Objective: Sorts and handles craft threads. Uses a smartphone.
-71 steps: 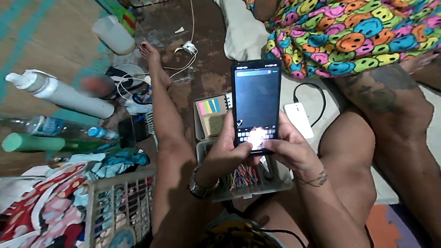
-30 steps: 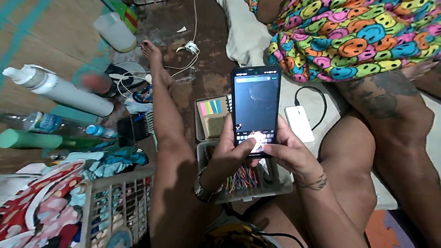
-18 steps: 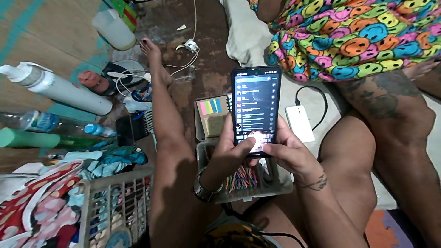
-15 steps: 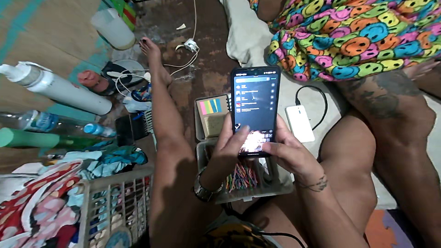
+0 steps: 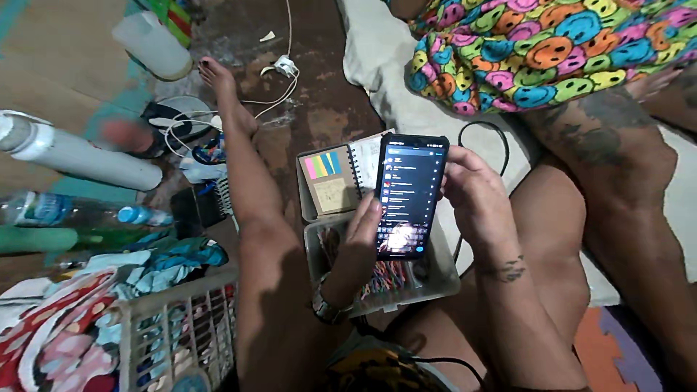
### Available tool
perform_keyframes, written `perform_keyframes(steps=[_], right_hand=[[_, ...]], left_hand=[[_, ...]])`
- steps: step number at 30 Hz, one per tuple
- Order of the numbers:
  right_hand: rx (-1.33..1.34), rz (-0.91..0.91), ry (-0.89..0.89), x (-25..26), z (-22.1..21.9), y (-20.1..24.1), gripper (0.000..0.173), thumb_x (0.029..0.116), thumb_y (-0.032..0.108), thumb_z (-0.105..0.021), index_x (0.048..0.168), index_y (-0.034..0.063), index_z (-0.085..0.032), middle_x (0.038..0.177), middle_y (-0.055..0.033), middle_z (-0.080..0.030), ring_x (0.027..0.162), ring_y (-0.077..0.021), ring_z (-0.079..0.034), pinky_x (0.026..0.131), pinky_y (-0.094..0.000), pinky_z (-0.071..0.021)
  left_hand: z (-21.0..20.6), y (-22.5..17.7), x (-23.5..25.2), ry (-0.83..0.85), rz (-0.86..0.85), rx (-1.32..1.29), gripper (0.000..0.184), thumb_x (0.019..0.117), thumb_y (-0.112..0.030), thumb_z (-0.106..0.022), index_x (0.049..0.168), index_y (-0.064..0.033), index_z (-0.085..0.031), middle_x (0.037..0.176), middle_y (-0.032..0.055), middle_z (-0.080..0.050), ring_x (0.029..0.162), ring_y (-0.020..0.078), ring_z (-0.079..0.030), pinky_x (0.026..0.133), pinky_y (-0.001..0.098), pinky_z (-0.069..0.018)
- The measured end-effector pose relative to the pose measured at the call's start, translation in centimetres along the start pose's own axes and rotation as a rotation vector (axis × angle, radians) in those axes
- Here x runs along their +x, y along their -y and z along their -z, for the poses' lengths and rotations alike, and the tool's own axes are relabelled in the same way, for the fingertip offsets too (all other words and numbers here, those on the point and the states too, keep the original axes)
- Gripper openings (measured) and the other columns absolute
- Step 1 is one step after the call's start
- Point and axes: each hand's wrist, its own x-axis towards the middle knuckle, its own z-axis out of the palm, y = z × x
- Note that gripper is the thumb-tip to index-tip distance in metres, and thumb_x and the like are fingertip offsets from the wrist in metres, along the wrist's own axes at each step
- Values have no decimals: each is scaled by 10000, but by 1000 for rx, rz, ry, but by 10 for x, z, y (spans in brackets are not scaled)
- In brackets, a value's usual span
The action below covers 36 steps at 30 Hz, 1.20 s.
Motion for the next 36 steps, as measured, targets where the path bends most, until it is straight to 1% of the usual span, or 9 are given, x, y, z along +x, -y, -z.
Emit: perform_keyframes(steps=[6,12,18,22,24,27,30,33,36], right_hand=[[-21,15,-69,2,-5,-3,164,1025,147,-530,1129,137,-656,850,68,-686,681,-23,-648,596,-188,-554],[25,-128,-4,7,-1,-8,503,1111,353,-218,1182,100,-646,865,40,-676,631,-36,-607,577,-202,-538],[42,-309,50,27,-22,-14,390,1116,340,-309,1121,135,-641,881,22,-705,741,-74,-681,673,-263,-594],[-29,-233,70,66,-42,-15,352,1116,275,-337,1043,111,-639,844,41,-687,744,-59,-672,687,-270,-594],[-81,-167,73,91,-48,-14,339,1118,274,-334,1093,93,-620,871,33,-679,755,-66,-671,696,-284,-594],[-130,-159,98,125,-58,-31,349,1124,274,-317,1153,57,-589,927,-14,-682,787,-99,-684,723,-309,-599],[-219,-244,151,141,-65,-63,392,1124,282,-333,1258,13,-584,1015,-82,-678,841,-139,-685,766,-345,-594],[-262,-363,165,141,-69,-89,408,1125,289,-343,1335,15,-559,1097,-108,-668,857,-148,-673,772,-345,-578],[-277,-456,183,137,-71,-100,398,1127,306,-338,1315,38,-565,998,-61,-668,773,-104,-648,691,-289,-559]], left_hand=[[0,2,-1,14,25,-9,430,1080,-237,-285,1410,-49,-486,1192,29,-655,1080,84,-652,957,325,-560],[8,6,-1,-5,93,-67,437,1080,-252,-278,1416,-67,-488,1181,32,-663,1057,97,-662,937,328,-567],[23,14,-1,-45,168,-84,481,1081,-271,-285,1516,-102,-403,1232,32,-642,1071,78,-651,927,298,-564],[54,13,11,-123,34,47,511,1077,-394,-272,1486,-129,-425,1288,9,-624,1095,87,-631,920,336,-546],[72,3,18,-246,10,80,501,1083,-367,-229,1457,-93,-418,1240,26,-616,1022,113,-654,846,330,-562],[96,4,18,-388,-18,87,485,1095,-347,-200,1440,-89,-423,1227,18,-627,1041,109,-661,862,317,-565],[105,3,17,-478,87,49,463,1111,-328,-207,1415,-87,-460,1215,41,-622,1010,118,-663,848,308,-559],[110,7,12,-459,154,18,469,1120,-335,-209,1400,-92,-496,1288,64,-591,1074,137,-637,893,334,-534],[119,19,9,-415,118,77,449,1113,-355,-264,1342,-99,-553,1258,52,-603,1065,136,-643,881,346,-553]])
